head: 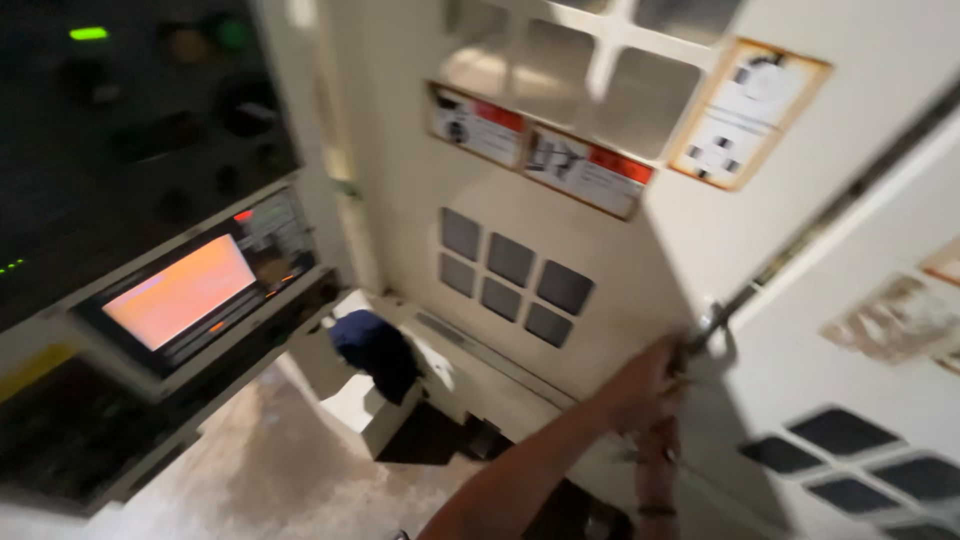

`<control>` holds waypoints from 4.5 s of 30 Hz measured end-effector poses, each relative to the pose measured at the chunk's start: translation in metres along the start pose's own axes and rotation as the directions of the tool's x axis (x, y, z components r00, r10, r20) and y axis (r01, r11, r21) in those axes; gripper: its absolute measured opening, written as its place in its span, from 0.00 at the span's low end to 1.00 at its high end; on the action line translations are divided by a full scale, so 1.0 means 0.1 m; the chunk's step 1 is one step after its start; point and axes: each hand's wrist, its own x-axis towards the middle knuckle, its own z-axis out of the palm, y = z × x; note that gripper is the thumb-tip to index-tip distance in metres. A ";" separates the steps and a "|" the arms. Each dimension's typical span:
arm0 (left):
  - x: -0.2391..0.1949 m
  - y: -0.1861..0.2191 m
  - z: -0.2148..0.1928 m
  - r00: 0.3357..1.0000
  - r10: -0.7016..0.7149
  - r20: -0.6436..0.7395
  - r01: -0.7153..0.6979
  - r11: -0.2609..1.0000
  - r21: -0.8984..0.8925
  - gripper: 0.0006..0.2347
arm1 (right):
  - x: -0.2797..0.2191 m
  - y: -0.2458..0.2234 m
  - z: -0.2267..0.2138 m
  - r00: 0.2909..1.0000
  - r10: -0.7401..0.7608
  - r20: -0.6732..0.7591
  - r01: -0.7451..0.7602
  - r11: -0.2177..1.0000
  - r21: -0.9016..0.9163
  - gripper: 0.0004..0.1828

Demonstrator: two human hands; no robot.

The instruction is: The person opens the doors of a large industrial machine, reaches inside to adjust or inspect internal components, then closes the doors. The person also handles a cloth and metal rods from a nearby green container.

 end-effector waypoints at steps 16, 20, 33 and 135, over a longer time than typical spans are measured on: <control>0.08 -0.02 -0.13 0.993 0.030 0.118 -0.017 0.994 -0.109 0.27 | 0.04 0.47 0.06 0.942 -0.296 -0.158 0.316 0.941 0.119 0.40; 0.10 -0.05 -0.13 0.994 -0.023 0.108 0.029 0.998 -0.054 0.28 | 0.11 0.51 0.00 0.921 -0.375 -0.111 0.390 0.896 0.210 0.39; 0.03 -0.09 0.07 0.999 0.041 -0.025 -0.041 0.999 0.006 0.27 | -0.17 -0.09 -0.01 0.844 -0.503 0.187 0.488 0.864 0.124 0.28; 0.14 -0.03 0.15 0.991 -0.071 -0.116 0.065 0.997 -0.051 0.15 | 0.18 0.23 -0.22 0.780 -0.483 0.399 0.436 0.876 0.207 0.27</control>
